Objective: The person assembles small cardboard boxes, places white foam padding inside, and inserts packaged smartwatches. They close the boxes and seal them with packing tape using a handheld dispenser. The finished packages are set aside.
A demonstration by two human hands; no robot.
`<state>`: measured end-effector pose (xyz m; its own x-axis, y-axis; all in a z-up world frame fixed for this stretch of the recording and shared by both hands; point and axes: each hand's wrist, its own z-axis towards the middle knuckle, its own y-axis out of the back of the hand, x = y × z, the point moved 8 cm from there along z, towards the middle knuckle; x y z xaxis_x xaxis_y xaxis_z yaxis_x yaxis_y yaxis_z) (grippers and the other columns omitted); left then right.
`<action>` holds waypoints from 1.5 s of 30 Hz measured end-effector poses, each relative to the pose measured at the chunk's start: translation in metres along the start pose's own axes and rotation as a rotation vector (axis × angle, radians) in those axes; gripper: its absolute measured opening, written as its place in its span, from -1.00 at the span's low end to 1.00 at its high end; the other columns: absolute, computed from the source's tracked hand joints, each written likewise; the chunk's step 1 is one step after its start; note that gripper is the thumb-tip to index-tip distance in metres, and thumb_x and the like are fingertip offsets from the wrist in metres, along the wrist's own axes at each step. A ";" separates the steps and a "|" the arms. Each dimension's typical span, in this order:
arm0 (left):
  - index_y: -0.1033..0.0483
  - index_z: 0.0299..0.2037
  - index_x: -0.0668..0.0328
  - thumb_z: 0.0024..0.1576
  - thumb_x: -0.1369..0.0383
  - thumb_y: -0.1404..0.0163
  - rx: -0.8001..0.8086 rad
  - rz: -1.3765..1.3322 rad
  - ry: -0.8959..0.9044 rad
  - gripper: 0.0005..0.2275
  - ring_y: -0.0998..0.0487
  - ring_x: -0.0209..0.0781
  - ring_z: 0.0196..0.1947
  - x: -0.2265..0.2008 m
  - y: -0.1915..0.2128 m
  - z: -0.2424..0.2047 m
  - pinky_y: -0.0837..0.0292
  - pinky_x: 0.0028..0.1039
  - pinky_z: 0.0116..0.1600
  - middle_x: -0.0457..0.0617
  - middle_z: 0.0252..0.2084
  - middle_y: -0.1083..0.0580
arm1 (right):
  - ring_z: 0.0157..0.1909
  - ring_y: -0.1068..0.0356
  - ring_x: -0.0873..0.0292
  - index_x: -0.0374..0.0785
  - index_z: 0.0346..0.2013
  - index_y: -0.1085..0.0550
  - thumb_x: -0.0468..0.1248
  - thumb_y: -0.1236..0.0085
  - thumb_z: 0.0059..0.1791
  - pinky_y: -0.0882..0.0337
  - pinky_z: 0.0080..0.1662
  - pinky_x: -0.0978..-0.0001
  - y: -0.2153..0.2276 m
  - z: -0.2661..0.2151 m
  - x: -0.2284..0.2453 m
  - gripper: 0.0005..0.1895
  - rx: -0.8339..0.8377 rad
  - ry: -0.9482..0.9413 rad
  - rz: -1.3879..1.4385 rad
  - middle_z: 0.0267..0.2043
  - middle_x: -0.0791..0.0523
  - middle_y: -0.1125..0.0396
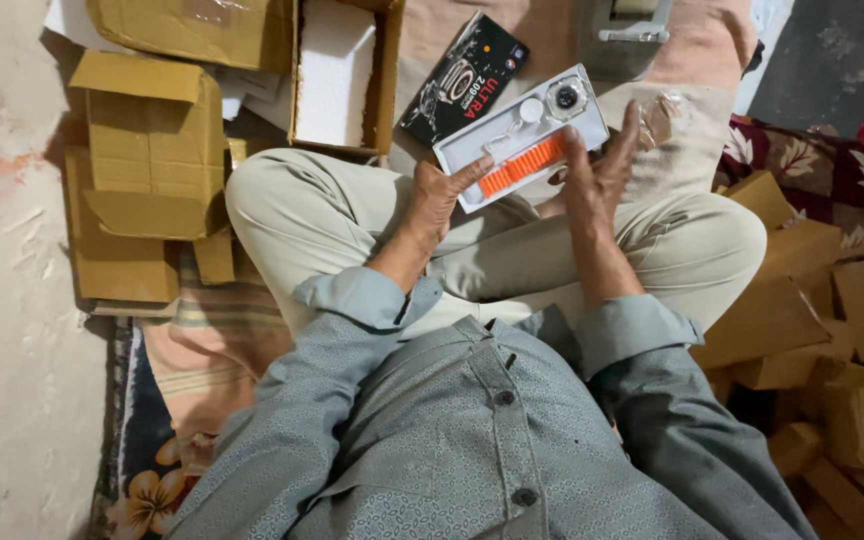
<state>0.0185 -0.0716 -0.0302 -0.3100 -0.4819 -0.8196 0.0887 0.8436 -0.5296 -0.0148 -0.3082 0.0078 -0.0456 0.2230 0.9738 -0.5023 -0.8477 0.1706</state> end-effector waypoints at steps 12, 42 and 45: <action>-0.53 0.13 0.47 0.07 0.35 -0.31 0.043 0.003 0.075 -0.54 -0.60 -0.21 0.00 0.017 -0.003 -0.004 -0.49 -0.41 0.14 0.09 0.06 -0.57 | -0.19 -0.37 0.21 -0.44 0.31 -0.29 -0.29 -0.33 0.05 -0.47 -0.32 0.41 -0.032 -0.020 -0.043 -0.38 0.212 -0.414 0.332 0.06 0.10 -0.22; -0.48 0.06 0.12 0.22 0.23 -0.12 -0.124 -0.385 -0.049 -0.73 -0.63 -0.27 -0.10 0.003 0.058 0.039 -0.59 -0.42 -0.06 -0.12 -0.06 -0.56 | -0.20 -0.53 -0.04 -0.37 0.18 -0.25 -0.08 -0.04 0.08 -0.59 -0.18 0.14 -0.043 -0.019 -0.022 -0.49 0.415 -0.549 0.670 -0.06 -0.02 -0.44; -0.49 0.14 0.26 0.31 0.29 -0.10 0.001 -0.171 0.036 -0.72 -0.58 -0.21 -0.08 0.001 0.041 0.030 -0.36 -0.47 -0.18 -0.01 0.02 -0.56 | -0.18 -0.53 0.00 -0.43 0.18 -0.25 -0.34 -0.10 0.15 -0.63 -0.12 0.18 -0.030 -0.008 -0.023 -0.64 0.259 -0.424 0.720 -0.06 -0.06 -0.41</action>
<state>0.0507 -0.0448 -0.0589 -0.3546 -0.6093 -0.7092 0.0325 0.7500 -0.6606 -0.0052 -0.2844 -0.0213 0.0751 -0.5629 0.8231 -0.2608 -0.8078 -0.5286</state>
